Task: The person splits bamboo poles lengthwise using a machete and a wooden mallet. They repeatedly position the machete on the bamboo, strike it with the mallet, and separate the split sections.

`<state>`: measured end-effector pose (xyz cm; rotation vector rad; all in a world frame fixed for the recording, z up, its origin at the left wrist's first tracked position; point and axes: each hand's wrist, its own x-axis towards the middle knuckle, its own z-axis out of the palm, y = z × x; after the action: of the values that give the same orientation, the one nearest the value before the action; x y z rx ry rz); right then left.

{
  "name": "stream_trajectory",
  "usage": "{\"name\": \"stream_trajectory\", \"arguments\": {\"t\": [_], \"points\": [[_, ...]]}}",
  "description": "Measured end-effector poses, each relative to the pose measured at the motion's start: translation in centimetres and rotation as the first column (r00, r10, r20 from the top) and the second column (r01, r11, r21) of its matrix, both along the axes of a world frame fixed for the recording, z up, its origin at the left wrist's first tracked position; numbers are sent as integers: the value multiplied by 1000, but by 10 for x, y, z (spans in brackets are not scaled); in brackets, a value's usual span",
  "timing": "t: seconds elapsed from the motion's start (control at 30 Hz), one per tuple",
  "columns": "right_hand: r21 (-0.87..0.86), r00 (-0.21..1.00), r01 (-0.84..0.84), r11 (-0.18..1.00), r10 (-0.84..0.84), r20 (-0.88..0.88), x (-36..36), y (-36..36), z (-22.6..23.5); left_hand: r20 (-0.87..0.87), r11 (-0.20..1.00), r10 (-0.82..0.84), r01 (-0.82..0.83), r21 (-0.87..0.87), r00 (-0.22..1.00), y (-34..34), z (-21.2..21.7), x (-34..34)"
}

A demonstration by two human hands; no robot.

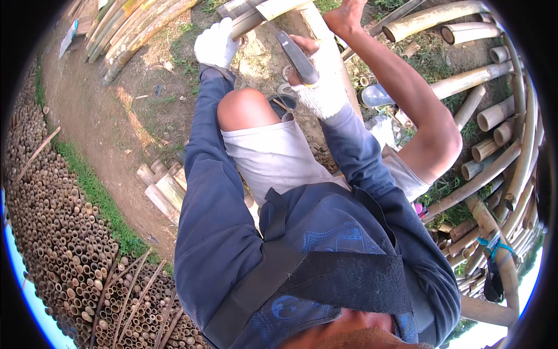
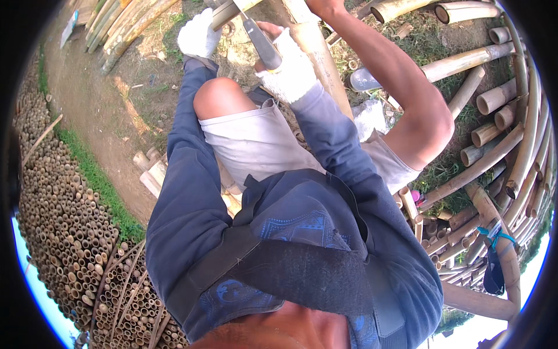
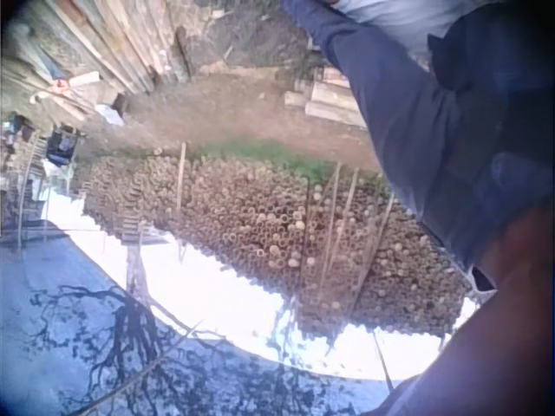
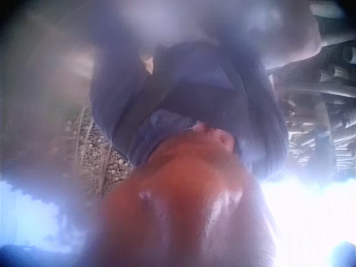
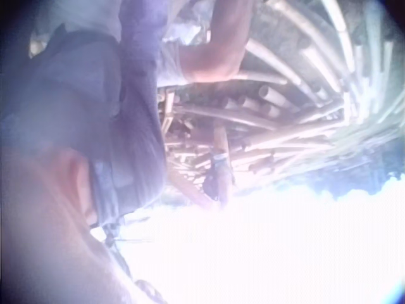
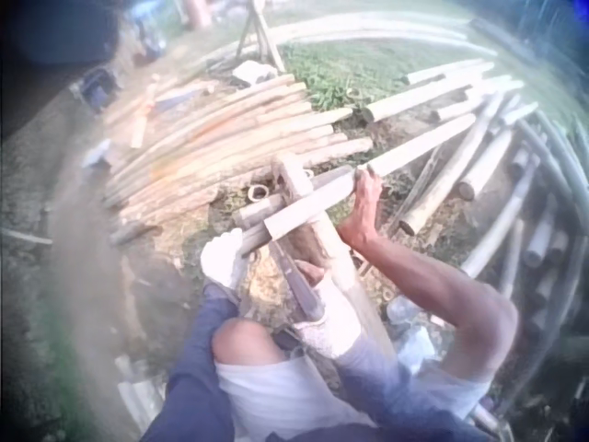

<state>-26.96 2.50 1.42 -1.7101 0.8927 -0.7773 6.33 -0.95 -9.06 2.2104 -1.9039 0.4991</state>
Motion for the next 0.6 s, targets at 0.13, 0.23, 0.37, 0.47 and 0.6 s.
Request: {"name": "stream_trajectory", "arguments": {"t": [0.13,0.23,0.37,0.47,0.6], "points": [[-190,991,44,981,-67,-115,-118,98,41,53,1000,26,-26,7,998,1,-10,-2],[-360,992,54,931,-89,-83,-102,89,27,65,997,3,2,-80,998,2,-14,-3],[51,1000,17,999,-18,19,33,-30,-2,66,998,23,-19,-54,998,2,-6,-4],[-18,991,-40,999,42,128,34,-34,-3,37,997,-10,13,-74,999,2,-1,-2],[-322,991,24,947,-65,-118,-105,77,12,74,999,9,-6,-37,997,2,-16,2]]}}
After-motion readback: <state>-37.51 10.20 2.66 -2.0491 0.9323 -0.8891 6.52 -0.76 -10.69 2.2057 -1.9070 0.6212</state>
